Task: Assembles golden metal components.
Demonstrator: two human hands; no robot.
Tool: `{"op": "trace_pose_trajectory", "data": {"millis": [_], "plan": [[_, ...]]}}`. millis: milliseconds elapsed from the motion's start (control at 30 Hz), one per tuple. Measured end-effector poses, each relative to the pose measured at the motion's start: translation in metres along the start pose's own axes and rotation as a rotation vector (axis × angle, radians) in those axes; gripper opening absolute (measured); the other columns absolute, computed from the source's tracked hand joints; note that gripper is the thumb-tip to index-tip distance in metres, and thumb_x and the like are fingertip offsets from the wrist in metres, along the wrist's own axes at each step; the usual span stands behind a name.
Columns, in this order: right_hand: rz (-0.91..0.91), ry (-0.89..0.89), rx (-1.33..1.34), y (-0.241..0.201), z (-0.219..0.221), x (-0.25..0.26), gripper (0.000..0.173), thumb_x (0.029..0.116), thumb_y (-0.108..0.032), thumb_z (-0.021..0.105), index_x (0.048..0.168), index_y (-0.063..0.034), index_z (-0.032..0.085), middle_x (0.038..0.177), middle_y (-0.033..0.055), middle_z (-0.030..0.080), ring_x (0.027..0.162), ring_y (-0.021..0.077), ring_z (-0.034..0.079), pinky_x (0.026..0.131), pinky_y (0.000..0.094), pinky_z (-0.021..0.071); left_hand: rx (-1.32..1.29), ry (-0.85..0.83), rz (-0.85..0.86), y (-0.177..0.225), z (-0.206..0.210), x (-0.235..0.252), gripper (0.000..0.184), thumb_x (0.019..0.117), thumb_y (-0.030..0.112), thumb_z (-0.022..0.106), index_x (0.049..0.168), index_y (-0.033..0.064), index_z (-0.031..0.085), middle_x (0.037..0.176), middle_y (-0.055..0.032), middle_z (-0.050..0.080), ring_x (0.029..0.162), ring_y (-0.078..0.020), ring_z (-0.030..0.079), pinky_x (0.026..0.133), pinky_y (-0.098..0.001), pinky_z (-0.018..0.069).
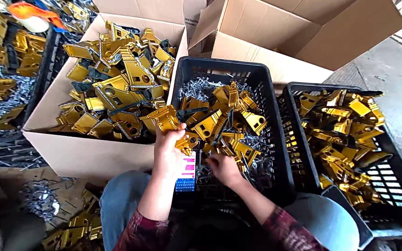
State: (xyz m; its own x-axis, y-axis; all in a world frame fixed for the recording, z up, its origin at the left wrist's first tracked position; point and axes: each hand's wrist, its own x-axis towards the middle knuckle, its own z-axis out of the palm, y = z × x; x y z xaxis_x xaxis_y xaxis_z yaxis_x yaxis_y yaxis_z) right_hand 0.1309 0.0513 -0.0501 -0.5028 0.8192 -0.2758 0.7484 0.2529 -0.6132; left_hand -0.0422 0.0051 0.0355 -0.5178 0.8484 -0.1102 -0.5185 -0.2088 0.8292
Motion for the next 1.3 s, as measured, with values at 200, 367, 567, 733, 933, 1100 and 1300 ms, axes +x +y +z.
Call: {"op": "trace_pose_trajectory", "data": {"millis": [200, 367, 567, 733, 933, 1100, 1300], "plan": [[-0.091, -0.046, -0.049, 0.011, -0.06, -0.028, 0.031, 0.1029, -0.02, 0.058, 0.127, -0.0046, 0.071, 0.1, 0.0159, 0.074, 0.091, 0.0292, 0.071, 0.089, 0.0507, 0.0554, -0.015, 0.037, -0.014, 0.001, 0.003, 0.001, 0.05, 0.0956, 0.002, 0.064, 0.139, 0.0127, 0.042, 0.117, -0.0066, 0.062, 0.091, -0.0134, 0.066, 0.077, -0.0292, 0.0587], [-0.294, 0.291, 0.471, 0.018, -0.072, -0.042, 0.015, 0.097, -0.012, 0.064, 0.106, -0.0067, 0.075, 0.083, -0.0022, 0.073, 0.064, 0.0016, 0.065, 0.061, 0.0206, 0.0572, 0.083, -0.003, -0.122, -0.01, 0.001, -0.002, 0.048, 0.1033, 0.029, 0.059, 0.147, 0.0223, 0.04, 0.127, -0.0051, 0.062, 0.108, -0.0181, 0.067, 0.088, -0.0393, 0.0592], [-0.602, 0.6, 0.371, 0.01, -0.095, -0.047, 0.015, 0.0987, -0.012, 0.063, 0.105, -0.0049, 0.075, 0.096, -0.0005, 0.074, 0.079, 0.0021, 0.068, 0.071, 0.0204, 0.0588, 0.589, -0.283, 0.075, -0.026, 0.0, -0.009, 0.02, 0.1047, 0.016, 0.054, 0.12, 0.0092, 0.065, 0.103, -0.0014, 0.07, 0.094, -0.0097, 0.069, 0.084, -0.0309, 0.0594], [-0.735, 0.77, -0.139, 0.012, -0.082, -0.039, 0.015, 0.0997, -0.017, 0.059, 0.098, -0.0083, 0.071, 0.084, 0.0044, 0.073, 0.071, 0.0156, 0.066, 0.066, 0.0352, 0.0511, 0.667, -0.51, -0.049, -0.034, 0.001, -0.019, 0.016, 0.1019, 0.016, 0.059, 0.11, 0.0065, 0.069, 0.095, -0.0001, 0.07, 0.087, -0.0058, 0.067, 0.081, -0.025, 0.0568], [-0.775, 0.834, -0.104, 0.014, -0.067, -0.03, 0.012, 0.1006, -0.02, 0.057, 0.097, -0.0088, 0.06, 0.072, 0.0032, 0.063, 0.06, 0.0146, 0.057, 0.059, 0.0316, 0.0446, 0.667, -0.506, -0.077, -0.037, 0.002, -0.022, 0.017, 0.1016, 0.018, 0.059, 0.108, 0.0061, 0.069, 0.095, 0.0003, 0.07, 0.089, -0.004, 0.066, 0.083, -0.0231, 0.0554], [-0.791, 0.803, -0.171, 0.014, -0.061, -0.03, 0.015, 0.1019, -0.021, 0.055, 0.095, -0.0093, 0.062, 0.073, 0.0041, 0.067, 0.062, 0.0165, 0.06, 0.06, 0.0341, 0.0447, 0.701, -0.539, -0.036, -0.039, 0.002, -0.023, 0.019, 0.1033, 0.022, 0.057, 0.106, 0.0088, 0.07, 0.091, 0.0038, 0.069, 0.085, -0.0007, 0.064, 0.079, -0.0198, 0.0531], [-0.765, 0.795, -0.292, 0.006, -0.048, -0.03, 0.019, 0.1025, -0.025, 0.058, 0.097, -0.0078, 0.064, 0.073, 0.0057, 0.068, 0.06, 0.0204, 0.062, 0.057, 0.0361, 0.0454, 0.776, -0.407, 0.13, -0.05, 0.003, -0.024, 0.025, 0.1051, 0.024, 0.054, 0.09, 0.011, 0.07, 0.077, 0.0065, 0.065, 0.072, 0.0014, 0.06, 0.068, -0.0178, 0.0506]]}}
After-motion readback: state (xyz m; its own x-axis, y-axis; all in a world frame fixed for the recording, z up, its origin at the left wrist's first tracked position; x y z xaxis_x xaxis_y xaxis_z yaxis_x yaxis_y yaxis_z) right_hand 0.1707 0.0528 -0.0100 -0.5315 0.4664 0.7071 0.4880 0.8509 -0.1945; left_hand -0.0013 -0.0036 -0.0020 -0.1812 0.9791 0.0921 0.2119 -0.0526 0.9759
